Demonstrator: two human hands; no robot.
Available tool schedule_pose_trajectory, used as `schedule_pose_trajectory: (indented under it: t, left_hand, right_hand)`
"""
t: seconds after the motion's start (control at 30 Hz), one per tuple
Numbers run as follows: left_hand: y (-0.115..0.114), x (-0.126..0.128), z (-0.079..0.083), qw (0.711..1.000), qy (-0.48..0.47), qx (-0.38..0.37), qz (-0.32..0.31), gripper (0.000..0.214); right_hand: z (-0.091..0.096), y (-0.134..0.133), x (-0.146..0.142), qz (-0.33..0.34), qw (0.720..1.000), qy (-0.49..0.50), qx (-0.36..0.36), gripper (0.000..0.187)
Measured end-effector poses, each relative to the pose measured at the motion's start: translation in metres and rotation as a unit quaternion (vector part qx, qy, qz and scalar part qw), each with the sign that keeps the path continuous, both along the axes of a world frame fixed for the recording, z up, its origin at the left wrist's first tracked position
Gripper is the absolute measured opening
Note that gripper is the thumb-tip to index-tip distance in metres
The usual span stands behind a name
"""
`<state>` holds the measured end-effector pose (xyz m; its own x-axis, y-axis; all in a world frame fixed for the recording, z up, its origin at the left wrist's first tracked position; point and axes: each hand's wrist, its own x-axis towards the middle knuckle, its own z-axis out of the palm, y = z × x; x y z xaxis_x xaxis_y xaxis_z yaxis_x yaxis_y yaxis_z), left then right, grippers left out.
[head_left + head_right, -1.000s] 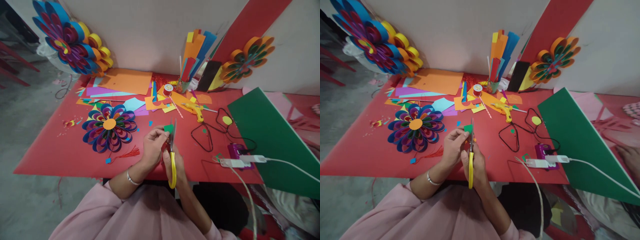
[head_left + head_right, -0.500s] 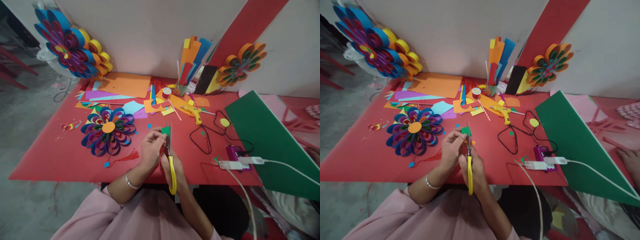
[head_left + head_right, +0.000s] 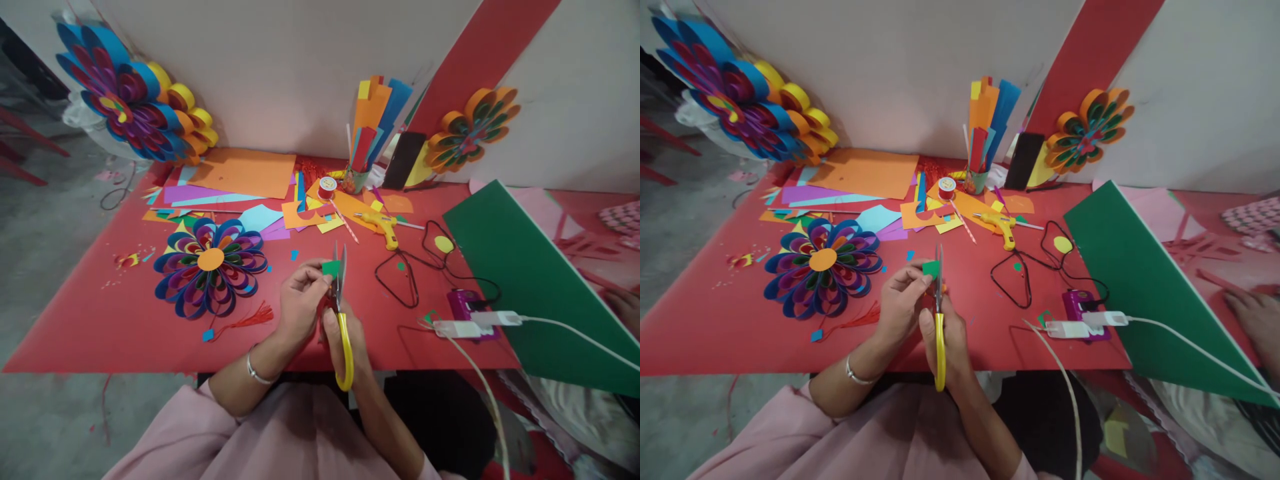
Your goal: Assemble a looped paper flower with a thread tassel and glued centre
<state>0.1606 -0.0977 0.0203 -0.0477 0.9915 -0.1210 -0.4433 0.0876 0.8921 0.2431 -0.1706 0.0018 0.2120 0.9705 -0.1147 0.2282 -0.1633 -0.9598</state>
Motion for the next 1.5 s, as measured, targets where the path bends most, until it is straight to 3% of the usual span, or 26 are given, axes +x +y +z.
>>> schedule_pose_trajectory:
  t: [0.4,0.5,0.63,0.8,1.03,1.5]
  left_hand:
    - [0.001,0.002,-0.001,0.998,-0.022,-0.041,-0.047,0.026]
    - [-0.001,0.005,0.0,0.993,-0.046,-0.074,-0.078,0.028]
    - [0.001,0.006,-0.003,0.994,-0.047,-0.074,-0.065,0.029]
    - [0.003,0.005,-0.005,0.997,-0.019,-0.053,-0.051,0.028]
    - [0.004,0.005,0.001,0.998,-0.035,-0.051,-0.003,0.03]
    - [0.001,0.001,0.0,0.999,-0.01,-0.044,0.001,0.029]
  right_hand:
    - [-0.003,-0.011,0.007,-0.012,1.0,0.025,-0.001,0.049]
    - [-0.003,-0.016,0.009,-0.032,0.998,0.056,-0.007,0.05]
    - [-0.009,-0.023,0.017,-0.055,0.991,0.116,-0.041,0.062]
    - [-0.014,-0.026,0.027,-0.009,0.999,0.029,0.011,0.062]
    - [0.001,-0.014,0.012,0.04,0.999,-0.02,0.013,0.054]
    - [0.01,-0.001,0.0,0.017,0.997,-0.069,0.034,0.054]
